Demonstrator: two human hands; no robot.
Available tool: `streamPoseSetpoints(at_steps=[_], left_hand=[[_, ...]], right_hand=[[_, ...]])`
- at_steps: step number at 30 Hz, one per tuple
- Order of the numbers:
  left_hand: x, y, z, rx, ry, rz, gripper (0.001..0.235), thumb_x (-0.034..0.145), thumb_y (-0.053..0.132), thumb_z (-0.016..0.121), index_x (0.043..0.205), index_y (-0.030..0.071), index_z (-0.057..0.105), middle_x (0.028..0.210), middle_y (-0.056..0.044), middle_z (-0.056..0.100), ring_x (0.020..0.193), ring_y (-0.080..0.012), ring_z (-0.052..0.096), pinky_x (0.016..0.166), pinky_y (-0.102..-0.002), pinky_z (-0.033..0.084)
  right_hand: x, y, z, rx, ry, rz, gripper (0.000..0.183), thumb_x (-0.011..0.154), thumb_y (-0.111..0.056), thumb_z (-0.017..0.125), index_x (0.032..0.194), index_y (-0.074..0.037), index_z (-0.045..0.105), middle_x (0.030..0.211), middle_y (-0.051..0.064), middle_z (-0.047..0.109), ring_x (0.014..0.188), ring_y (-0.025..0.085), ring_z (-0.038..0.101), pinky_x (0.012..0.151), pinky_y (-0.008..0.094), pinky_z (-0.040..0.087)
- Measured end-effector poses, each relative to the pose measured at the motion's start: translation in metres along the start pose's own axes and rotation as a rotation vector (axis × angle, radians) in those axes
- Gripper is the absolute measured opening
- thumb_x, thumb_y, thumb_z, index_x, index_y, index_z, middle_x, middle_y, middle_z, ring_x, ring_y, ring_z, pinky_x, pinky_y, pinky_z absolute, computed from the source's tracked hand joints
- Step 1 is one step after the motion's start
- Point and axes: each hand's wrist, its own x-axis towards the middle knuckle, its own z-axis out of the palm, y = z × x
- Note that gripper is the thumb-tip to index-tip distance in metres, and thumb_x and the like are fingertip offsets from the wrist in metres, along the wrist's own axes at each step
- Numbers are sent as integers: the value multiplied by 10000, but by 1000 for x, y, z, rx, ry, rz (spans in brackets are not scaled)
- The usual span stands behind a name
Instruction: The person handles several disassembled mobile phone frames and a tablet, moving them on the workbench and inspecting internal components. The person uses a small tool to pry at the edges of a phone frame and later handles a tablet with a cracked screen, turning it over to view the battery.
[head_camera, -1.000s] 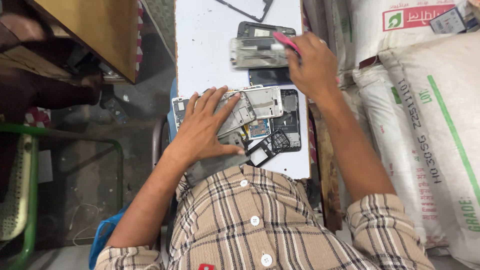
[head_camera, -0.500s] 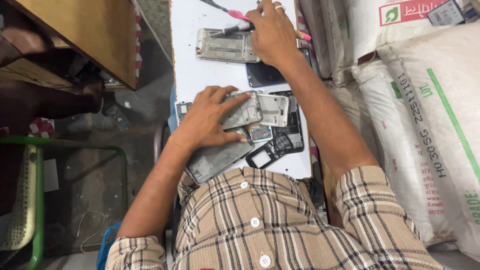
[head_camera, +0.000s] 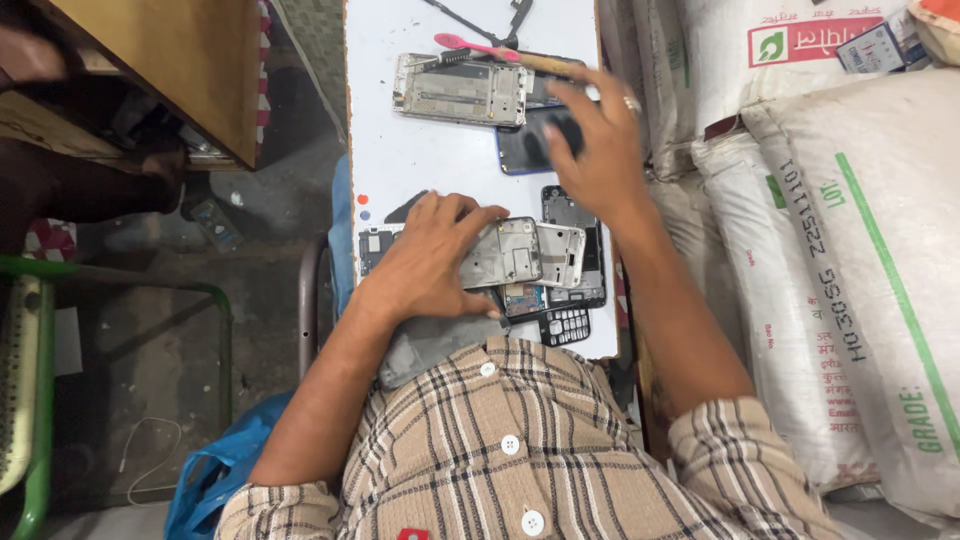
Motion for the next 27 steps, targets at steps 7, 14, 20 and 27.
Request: streamPoseSetpoints(at_steps=[7,14,20,27], left_hand=[[-6,7,7,41,2,-101,1216,421,567,967,1433,77,505,1130,-179,566,1098,-380,512,1003,-501,384],[2,4,-2,22,14,-188,1077,476,508,964,1383,70,582,1140,-159,613,1024,-356,585,917,-469,465],[23,-25,-13,28,88,-215,987,558,487,962,1360,45,595,1154,-181,608,1032,-373,634,904,-475,520],[38,-42,-4,-100,358,-101,919,663,473,975,1355,25,570,1202,-164,612,1138,-361,622,970,-466,513]], right_hand=[[-89,-26,-25,22,-33,353,597,894,-313,830,1389,-59,616,1474,237,463,1310,415,510,1113,504,411],[-107,-27,-24,178,-106,420,684,940,-378,808,1502,-89,546,1552,201,438,1447,384,481,1183,486,423],[-120,-32,-38,187,-213,447,998,615,-366,960,1457,-67,516,1517,222,329,1369,397,440,1097,488,413],[-121,-33,-37,457,-159,562,895,757,-322,870,1535,-122,475,1528,165,378,1400,318,518,1157,426,475]])
